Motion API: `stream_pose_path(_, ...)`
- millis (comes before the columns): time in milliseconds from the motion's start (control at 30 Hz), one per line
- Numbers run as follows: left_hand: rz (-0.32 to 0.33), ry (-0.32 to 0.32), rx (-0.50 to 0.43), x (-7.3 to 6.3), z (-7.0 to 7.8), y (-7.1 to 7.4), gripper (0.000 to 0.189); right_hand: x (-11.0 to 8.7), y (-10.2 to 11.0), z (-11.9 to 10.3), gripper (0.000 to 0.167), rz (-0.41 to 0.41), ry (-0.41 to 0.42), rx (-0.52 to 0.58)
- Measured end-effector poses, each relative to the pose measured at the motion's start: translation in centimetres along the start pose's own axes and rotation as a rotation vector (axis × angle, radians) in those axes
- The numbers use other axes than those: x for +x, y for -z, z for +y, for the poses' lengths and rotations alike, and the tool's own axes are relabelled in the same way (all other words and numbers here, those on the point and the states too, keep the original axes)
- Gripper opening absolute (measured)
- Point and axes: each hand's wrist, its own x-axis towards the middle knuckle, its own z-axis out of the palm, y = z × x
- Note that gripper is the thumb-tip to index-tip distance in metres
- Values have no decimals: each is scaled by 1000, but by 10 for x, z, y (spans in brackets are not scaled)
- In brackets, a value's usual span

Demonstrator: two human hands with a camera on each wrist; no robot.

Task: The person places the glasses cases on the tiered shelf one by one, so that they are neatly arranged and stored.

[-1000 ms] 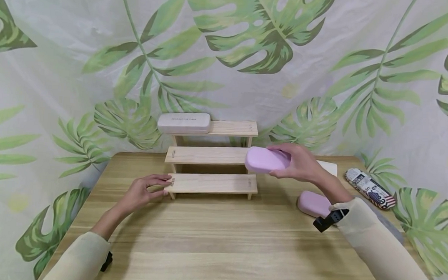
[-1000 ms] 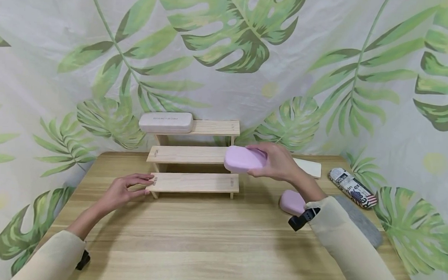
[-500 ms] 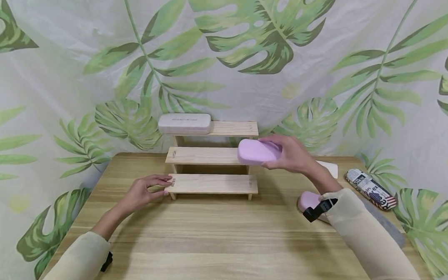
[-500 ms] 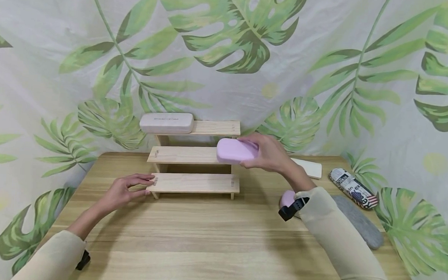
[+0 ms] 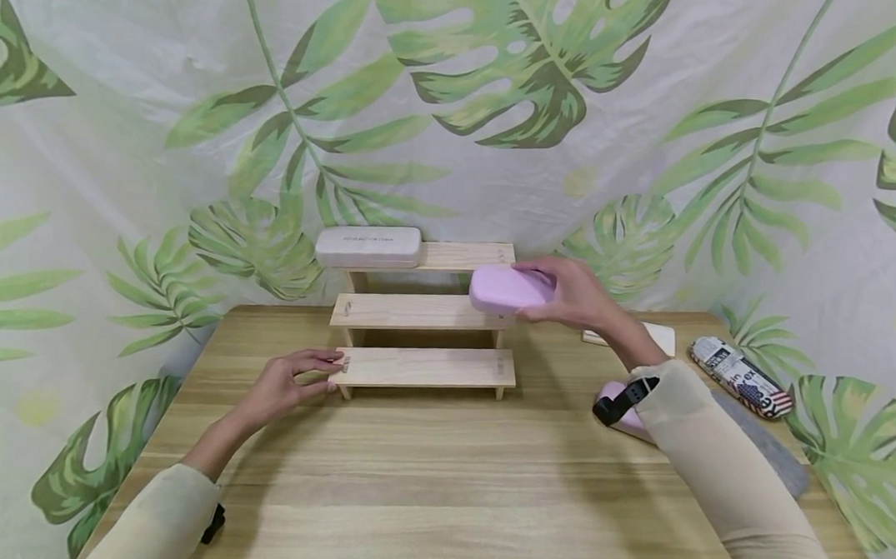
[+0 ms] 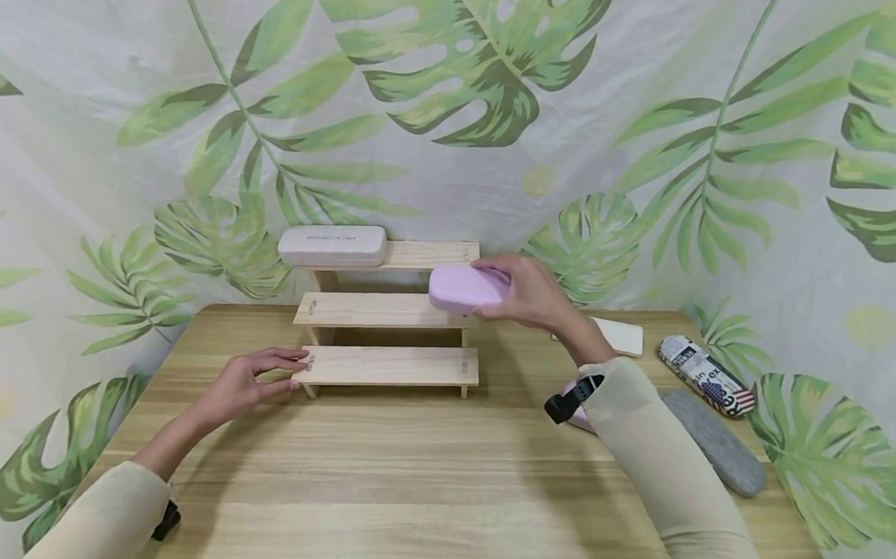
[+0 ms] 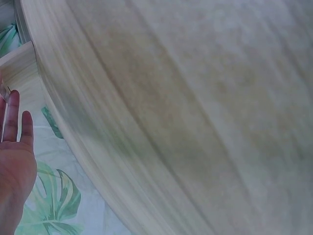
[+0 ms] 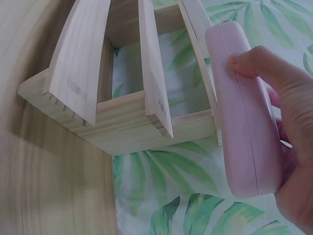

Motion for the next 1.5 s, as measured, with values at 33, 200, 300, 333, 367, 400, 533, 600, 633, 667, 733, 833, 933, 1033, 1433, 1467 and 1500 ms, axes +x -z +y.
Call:
stream_pose_path(33, 1, -1, 2, 0, 0, 0, 36, 2, 0, 0, 72, -1, -4, -5)
stream_pose_path(200, 4, -2, 2, 0, -1, 0, 35, 10, 1, 1, 72, 6, -27, -7)
stream_pose_path(300, 5, -3, -4, 0, -2, 1, 36, 15, 1, 1, 72, 15, -46, -13)
stream_pose_path(333, 5, -4, -6, 0, -2, 1, 36, 16, 1, 1, 72, 17, -52, -16)
stream_pose_path(367, 5, -5, -6, 0, -2, 0, 36, 18, 0, 2, 72, 16, -58, -20)
stream_pose_path(400, 6, -5, -7, 0, -3, 0, 36, 19, 0, 2, 71, 12, -62, -28)
stream_pose_path(533, 4, -3, 1, 1, -2, 0, 36, 24, -1, 2, 72, -4, -74, -29)
stream_pose_path(600, 2, 4, 6, 1, -2, 0, 36, 26, -1, 2, 72, -10, -74, -22)
stream_pose_path(633, 1, 8, 7, 1, -2, 1, 36, 27, -1, 1, 73, -9, -72, -18)
stream_pose_path(667, -1, 11, 8, 1, -2, 1, 36, 28, -2, 1, 72, -7, -71, -15)
stream_pose_path(733, -2, 14, 9, 1, -2, 1, 36, 31, -2, 0, 71, 0, -67, -12)
stream_pose_path(833, -5, 19, 10, 1, -2, 1, 36, 34, -3, -1, 69, 12, -65, -4)
stream_pose_path(933, -5, 18, 22, 1, -2, 1, 36, 37, -5, -1, 68, 13, -69, -1)
stream_pose_path(1033, -5, 20, 26, 0, -2, 1, 36, 42, -7, -3, 69, 5, -81, -9)
stream_pose_path(1433, 2, 9, 57, 0, -4, 0, 36, 59, -13, -6, 71, -22, -89, -11)
stream_pose_path(1467, 3, 9, 55, 0, -4, 0, 36, 60, -13, -6, 71, -23, -87, -12)
stream_pose_path(1500, 2, 8, 53, 0, -4, 0, 36, 61, -13, -6, 71, -24, -85, -9)
